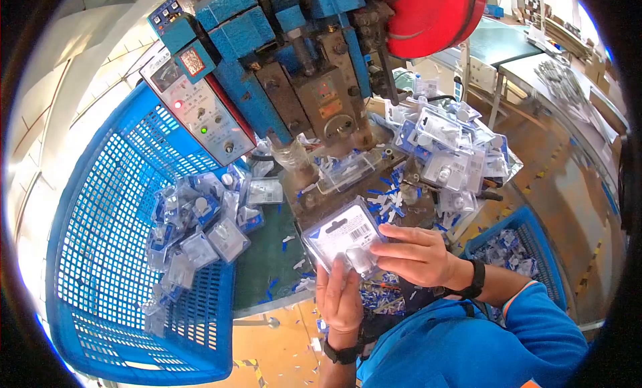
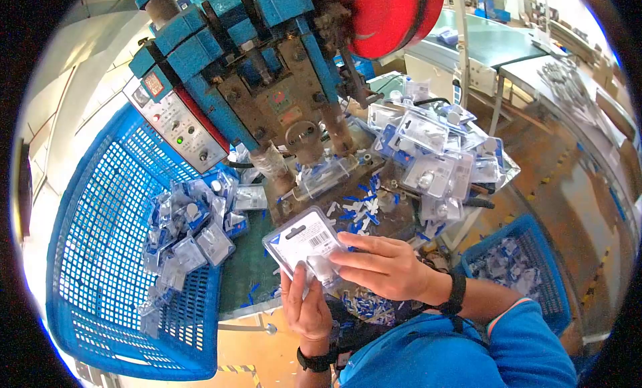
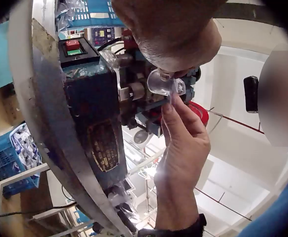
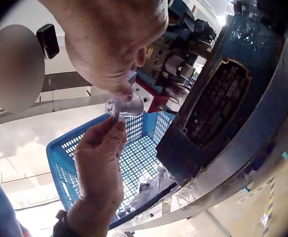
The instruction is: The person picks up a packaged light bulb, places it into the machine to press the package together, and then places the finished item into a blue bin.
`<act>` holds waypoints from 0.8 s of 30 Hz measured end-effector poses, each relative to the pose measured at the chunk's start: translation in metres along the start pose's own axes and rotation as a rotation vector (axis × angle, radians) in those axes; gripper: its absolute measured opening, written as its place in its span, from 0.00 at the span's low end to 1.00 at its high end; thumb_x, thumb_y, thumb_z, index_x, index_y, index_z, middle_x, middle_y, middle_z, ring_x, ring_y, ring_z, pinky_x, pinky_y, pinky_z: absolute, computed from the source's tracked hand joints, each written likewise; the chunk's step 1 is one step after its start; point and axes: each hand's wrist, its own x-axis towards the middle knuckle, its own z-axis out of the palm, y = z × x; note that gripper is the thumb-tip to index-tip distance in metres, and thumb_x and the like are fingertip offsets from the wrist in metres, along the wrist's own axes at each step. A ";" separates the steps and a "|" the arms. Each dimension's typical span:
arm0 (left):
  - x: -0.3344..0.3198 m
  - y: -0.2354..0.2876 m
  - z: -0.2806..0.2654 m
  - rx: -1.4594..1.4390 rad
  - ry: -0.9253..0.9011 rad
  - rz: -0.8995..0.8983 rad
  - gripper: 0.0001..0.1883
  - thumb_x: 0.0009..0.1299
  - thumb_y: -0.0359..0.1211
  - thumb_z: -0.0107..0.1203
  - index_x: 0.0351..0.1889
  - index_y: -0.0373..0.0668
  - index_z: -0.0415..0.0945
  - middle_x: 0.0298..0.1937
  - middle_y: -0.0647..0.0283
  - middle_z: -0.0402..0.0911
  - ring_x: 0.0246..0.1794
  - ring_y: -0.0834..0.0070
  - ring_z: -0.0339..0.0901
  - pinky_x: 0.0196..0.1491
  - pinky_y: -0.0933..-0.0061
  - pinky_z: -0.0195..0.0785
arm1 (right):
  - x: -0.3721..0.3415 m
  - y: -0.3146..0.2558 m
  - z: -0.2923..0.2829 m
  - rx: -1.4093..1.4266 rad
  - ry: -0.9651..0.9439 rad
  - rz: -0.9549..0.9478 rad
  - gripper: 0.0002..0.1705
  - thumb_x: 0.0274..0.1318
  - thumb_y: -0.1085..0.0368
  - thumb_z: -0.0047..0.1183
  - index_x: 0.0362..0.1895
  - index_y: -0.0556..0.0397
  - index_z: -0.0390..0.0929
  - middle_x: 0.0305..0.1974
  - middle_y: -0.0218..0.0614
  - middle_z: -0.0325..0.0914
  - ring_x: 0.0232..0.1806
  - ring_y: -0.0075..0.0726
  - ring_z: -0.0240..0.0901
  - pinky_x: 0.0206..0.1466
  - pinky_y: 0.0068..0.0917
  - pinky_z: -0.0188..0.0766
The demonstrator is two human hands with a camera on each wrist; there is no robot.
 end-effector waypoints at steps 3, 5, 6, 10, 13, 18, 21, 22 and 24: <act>-0.001 0.003 -0.003 -0.001 0.005 0.004 0.06 0.64 0.19 0.59 0.38 0.36 0.80 0.57 0.52 0.79 0.61 0.41 0.73 0.59 0.49 0.72 | -0.001 -0.004 0.000 0.010 0.007 0.007 0.09 0.43 0.68 0.65 0.33 0.50 0.84 0.51 0.33 0.81 0.60 0.46 0.74 0.52 0.34 0.79; -0.003 0.004 -0.004 0.007 0.008 0.009 0.07 0.65 0.20 0.58 0.40 0.36 0.79 0.56 0.50 0.79 0.61 0.42 0.73 0.59 0.50 0.72 | -0.001 -0.006 -0.001 0.034 0.011 0.012 0.10 0.41 0.69 0.67 0.33 0.51 0.84 0.51 0.33 0.82 0.60 0.47 0.75 0.52 0.34 0.78; -0.006 0.005 -0.005 -0.038 0.004 -0.058 0.08 0.67 0.22 0.57 0.44 0.36 0.78 0.58 0.49 0.78 0.61 0.43 0.73 0.60 0.51 0.71 | -0.001 -0.006 -0.001 0.055 0.011 0.014 0.11 0.42 0.69 0.67 0.34 0.51 0.84 0.51 0.34 0.81 0.60 0.47 0.74 0.53 0.34 0.78; -0.002 0.023 -0.006 -0.922 0.229 -0.765 0.15 0.72 0.28 0.55 0.56 0.35 0.72 0.61 0.48 0.75 0.64 0.48 0.71 0.62 0.56 0.71 | 0.012 -0.017 -0.009 0.192 0.043 0.245 0.23 0.48 0.68 0.65 0.51 0.55 0.78 0.59 0.43 0.75 0.64 0.48 0.71 0.58 0.35 0.75; 0.000 0.026 -0.012 -1.522 0.326 -1.185 0.22 0.75 0.35 0.53 0.63 0.37 0.66 0.63 0.48 0.73 0.66 0.52 0.70 0.65 0.60 0.70 | 0.015 -0.012 -0.007 0.555 0.090 0.623 0.31 0.55 0.69 0.62 0.64 0.58 0.68 0.61 0.45 0.74 0.63 0.44 0.71 0.57 0.35 0.74; -0.008 0.032 -0.007 -1.606 0.256 -1.303 0.28 0.74 0.41 0.54 0.67 0.38 0.63 0.65 0.50 0.72 0.66 0.57 0.70 0.66 0.62 0.68 | 0.006 -0.005 -0.005 0.704 -0.073 0.742 0.30 0.60 0.73 0.57 0.66 0.58 0.66 0.60 0.43 0.75 0.56 0.36 0.78 0.52 0.29 0.77; -0.012 0.031 -0.003 -1.591 0.216 -1.313 0.29 0.73 0.43 0.55 0.67 0.38 0.63 0.65 0.51 0.73 0.65 0.57 0.71 0.67 0.62 0.68 | 0.000 -0.003 -0.001 0.759 0.016 0.747 0.28 0.61 0.76 0.55 0.65 0.59 0.66 0.59 0.44 0.75 0.53 0.34 0.79 0.51 0.27 0.78; -0.011 0.032 -0.001 -1.606 0.207 -1.308 0.29 0.73 0.43 0.56 0.67 0.38 0.63 0.64 0.51 0.73 0.65 0.57 0.71 0.67 0.62 0.68 | 0.000 -0.003 -0.001 0.778 0.043 0.755 0.28 0.61 0.76 0.55 0.65 0.59 0.67 0.59 0.45 0.75 0.53 0.33 0.79 0.51 0.27 0.78; -0.010 0.035 0.000 -1.633 0.186 -1.297 0.29 0.73 0.43 0.56 0.67 0.38 0.63 0.64 0.51 0.73 0.65 0.57 0.72 0.67 0.62 0.68 | -0.001 -0.002 -0.001 0.804 0.055 0.795 0.28 0.60 0.77 0.55 0.65 0.59 0.67 0.58 0.44 0.76 0.52 0.31 0.78 0.51 0.26 0.77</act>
